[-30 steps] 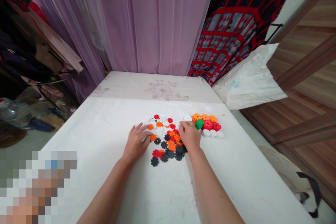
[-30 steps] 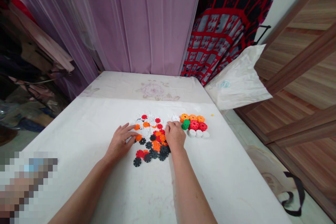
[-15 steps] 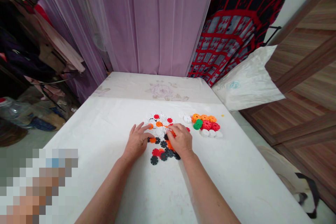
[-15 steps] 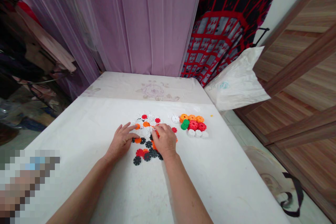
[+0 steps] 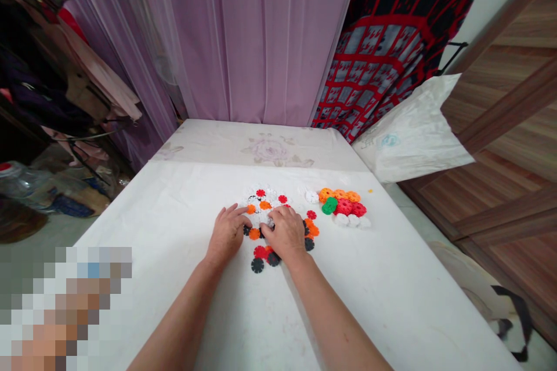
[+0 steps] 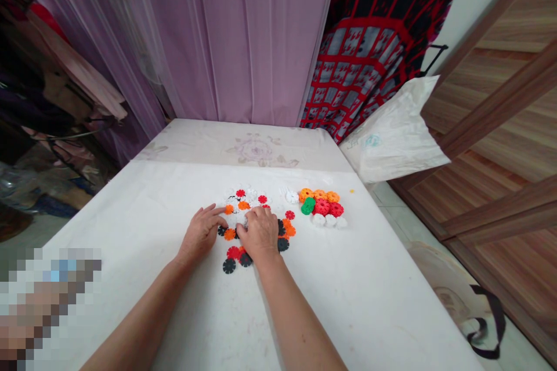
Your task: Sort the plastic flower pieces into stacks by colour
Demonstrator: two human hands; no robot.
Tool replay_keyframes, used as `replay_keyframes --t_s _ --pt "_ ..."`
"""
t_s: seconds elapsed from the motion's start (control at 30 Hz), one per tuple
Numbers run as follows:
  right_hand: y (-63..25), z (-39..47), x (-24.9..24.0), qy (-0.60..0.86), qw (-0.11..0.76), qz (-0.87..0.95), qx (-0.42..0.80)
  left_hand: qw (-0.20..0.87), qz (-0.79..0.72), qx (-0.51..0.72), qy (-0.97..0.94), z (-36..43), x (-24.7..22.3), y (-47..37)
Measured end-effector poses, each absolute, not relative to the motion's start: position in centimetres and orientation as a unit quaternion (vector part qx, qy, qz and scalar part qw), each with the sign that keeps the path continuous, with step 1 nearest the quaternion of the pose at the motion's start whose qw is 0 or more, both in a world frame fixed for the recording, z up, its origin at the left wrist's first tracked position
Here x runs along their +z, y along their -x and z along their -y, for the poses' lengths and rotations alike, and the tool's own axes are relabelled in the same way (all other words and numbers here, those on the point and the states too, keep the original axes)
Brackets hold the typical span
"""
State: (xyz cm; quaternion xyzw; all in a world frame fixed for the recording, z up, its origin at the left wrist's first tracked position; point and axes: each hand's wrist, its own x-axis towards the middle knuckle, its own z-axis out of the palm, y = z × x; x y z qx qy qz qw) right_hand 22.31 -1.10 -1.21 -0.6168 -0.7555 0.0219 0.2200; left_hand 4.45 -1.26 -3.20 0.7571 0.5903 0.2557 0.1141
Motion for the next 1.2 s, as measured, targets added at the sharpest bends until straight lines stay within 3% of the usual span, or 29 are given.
replay_keyframes --t_s 0.53,0.8,1.2 --pt "-22.7 0.9 -1.6 0.620 0.227 0.750 0.040 0.108 -0.588 0.285 -0.749 1.1 -3.7 -4.5" --pt "-22.8 1.0 -1.4 0.623 0.285 0.726 0.060 0.114 -0.587 0.273 -0.754 1.1 -3.5 -4.6" --pt "-29.7 -1.3 -2.5 0.727 0.323 0.604 0.047 0.110 -0.584 0.262 -0.761 1.1 -3.4 -4.6"
